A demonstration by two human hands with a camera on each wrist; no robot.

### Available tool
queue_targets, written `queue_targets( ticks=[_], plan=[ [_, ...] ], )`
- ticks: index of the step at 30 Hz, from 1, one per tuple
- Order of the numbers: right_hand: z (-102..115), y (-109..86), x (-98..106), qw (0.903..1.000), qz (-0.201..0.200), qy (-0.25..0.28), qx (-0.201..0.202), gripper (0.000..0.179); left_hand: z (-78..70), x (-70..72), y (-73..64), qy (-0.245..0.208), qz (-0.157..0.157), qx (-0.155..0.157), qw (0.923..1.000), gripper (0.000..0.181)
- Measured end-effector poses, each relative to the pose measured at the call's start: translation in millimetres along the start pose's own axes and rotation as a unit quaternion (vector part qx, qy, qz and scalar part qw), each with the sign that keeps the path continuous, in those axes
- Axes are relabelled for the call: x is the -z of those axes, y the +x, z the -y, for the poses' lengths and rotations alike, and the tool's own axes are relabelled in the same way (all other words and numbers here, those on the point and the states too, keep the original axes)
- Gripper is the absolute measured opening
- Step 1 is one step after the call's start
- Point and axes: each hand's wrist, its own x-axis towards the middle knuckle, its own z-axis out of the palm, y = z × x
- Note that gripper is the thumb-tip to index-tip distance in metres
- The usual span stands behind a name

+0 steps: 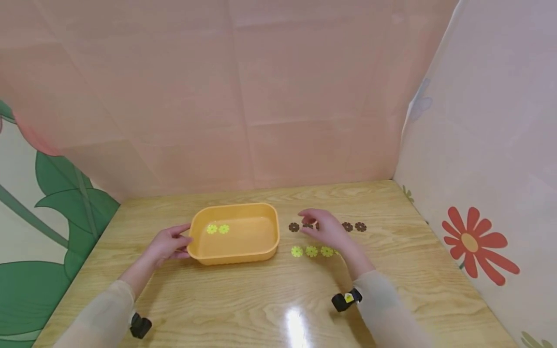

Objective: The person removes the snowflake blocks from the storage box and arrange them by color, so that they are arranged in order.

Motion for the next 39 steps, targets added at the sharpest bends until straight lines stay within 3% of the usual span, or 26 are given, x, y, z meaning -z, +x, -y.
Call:
queue_targets(
  ticks=[10, 21, 28, 33, 39],
  plan=[
    [54.9, 51.6, -41.1, 0.995, 0.049, 0.019, 0.085, 0.042, 2.4, 0.1, 3.3, 0.0, -0.003, 0.003, 1.0, 0.059],
    [77.1, 88.3, -97.9, 0.9869, 0.109, -0.019, 0.118, 0.046, 1.9, 0.3, 2.7, -0.002, -0.001, -0.001, 1.0, 0.058],
    [91.3, 104.3, -121.1, 0.9861, 0.143, -0.041, 0.074, 0.052, 1.4, -0.1, 2.2, -0.003, -0.001, -0.003, 1.0, 0.058],
    [92.4, 116.1, -136.2, 0.9869, 0.147, -0.027, 0.061, 0.053, 1.5, 0.6, 2.3, -0.007, 0.0, -0.006, 1.0, 0.058],
    [88.1, 125.7, -149.8, 0.9853, 0.154, -0.057, 0.046, 0.053, 2.0, 0.9, 2.9, -0.011, 0.004, -0.011, 0.9999, 0.058]
  ],
)
